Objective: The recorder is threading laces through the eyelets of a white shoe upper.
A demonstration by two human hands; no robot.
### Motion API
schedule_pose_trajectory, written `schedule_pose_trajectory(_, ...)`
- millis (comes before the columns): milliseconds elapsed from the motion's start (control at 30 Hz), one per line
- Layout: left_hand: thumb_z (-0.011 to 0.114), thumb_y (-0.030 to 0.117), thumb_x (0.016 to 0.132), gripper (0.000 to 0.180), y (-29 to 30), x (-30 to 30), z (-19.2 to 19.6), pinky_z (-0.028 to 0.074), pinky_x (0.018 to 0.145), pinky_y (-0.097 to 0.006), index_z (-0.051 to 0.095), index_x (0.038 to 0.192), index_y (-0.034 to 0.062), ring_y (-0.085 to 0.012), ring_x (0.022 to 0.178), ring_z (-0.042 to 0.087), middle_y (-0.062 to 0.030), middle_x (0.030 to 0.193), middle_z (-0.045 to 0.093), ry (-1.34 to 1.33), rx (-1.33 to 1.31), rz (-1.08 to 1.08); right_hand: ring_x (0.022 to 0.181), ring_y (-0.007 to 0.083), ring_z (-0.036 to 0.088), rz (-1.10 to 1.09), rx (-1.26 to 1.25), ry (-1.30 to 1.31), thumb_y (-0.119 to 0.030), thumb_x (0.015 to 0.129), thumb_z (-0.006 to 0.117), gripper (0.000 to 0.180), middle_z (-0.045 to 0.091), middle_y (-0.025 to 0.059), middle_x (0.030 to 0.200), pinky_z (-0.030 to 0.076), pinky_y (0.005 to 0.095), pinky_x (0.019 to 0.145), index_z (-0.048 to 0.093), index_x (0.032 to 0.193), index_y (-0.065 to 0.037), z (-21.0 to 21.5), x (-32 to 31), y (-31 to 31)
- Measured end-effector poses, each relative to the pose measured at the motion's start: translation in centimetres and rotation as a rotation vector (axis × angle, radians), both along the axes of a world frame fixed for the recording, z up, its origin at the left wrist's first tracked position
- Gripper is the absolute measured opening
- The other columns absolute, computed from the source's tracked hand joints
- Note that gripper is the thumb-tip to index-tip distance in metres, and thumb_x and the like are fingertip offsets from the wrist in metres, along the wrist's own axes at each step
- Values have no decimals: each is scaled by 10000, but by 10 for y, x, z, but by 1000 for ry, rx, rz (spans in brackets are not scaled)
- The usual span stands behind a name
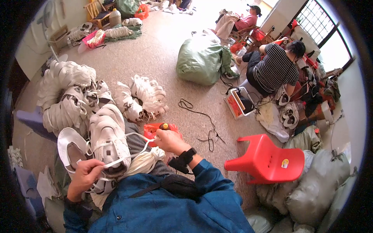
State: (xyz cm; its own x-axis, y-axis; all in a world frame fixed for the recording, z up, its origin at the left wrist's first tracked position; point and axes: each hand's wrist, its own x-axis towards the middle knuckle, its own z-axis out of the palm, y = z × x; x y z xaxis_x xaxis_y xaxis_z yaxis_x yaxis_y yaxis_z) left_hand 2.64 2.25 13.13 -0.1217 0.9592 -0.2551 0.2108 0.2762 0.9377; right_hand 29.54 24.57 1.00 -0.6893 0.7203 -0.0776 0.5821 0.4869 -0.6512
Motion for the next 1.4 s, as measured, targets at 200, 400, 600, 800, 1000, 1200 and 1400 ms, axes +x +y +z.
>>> schedule_pose_trajectory(200, 603, 49, 916, 129, 28, 19, -21, 506, 673, -333, 685, 968, -37, -240, 708, 670, -179, 796, 685, 394, 186, -134, 715, 131, 659, 133, -275, 587, -141, 986, 591, 233, 669, 83, 847, 512, 292, 607, 609, 1162, 10, 53, -64, -54)
schedule_pose_trajectory(400, 621, 133, 937, 173, 30, 15, -31, 509, 688, -353, 688, 979, -21, -269, 736, 676, -191, 835, 691, 385, 179, -180, 854, 125, 642, 357, -405, 451, -57, 962, 627, 140, 671, 65, 921, 524, 277, 746, 654, 1077, 18, 48, -61, -65)
schedule_pose_trajectory(600, 649, 118, 943, 159, -16, -13, -32, 488, 682, -293, 699, 992, -25, -133, 738, 625, -121, 801, 694, 131, -24, -84, 738, 152, 624, 209, -162, 249, -43, 909, 665, 65, 666, 91, 839, 512, 302, 682, 658, 942, 13, 34, -17, -29)
schedule_pose_trajectory(800, 647, 127, 935, 155, -14, -11, -44, 495, 681, -329, 689, 967, -19, -230, 739, 651, -142, 817, 686, 295, 83, -66, 747, 368, 662, 248, 281, 101, -43, 863, 654, 194, 655, 172, 892, 546, 418, 647, 628, 1053, -19, 9, -35, -31)
schedule_pose_trajectory(1000, 640, 100, 897, 118, 13, 7, -44, 511, 714, -435, 636, 925, -14, -378, 815, 643, -185, 874, 641, 546, 338, -49, 676, 129, 644, 313, -551, 512, -8, 949, 590, 185, 659, 78, 837, 522, 285, 620, 638, 1128, 6, 48, -99, -91)
schedule_pose_trajectory(1200, 647, 102, 897, 118, 13, 4, -45, 503, 699, -439, 629, 929, -9, -385, 814, 638, -189, 858, 632, 589, 307, -27, 721, 260, 671, 371, -237, 326, -12, 898, 626, 143, 665, 150, 865, 523, 354, 650, 660, 1035, 9, 52, -93, -74)
schedule_pose_trajectory(1400, 652, 102, 891, 116, 23, 4, -51, 498, 694, -449, 632, 921, -9, -386, 811, 634, -183, 840, 616, 609, 385, 12, 741, 314, 668, 271, -297, 462, -16, 890, 633, 98, 666, 177, 866, 525, 371, 670, 652, 984, 5, 46, -106, -84)
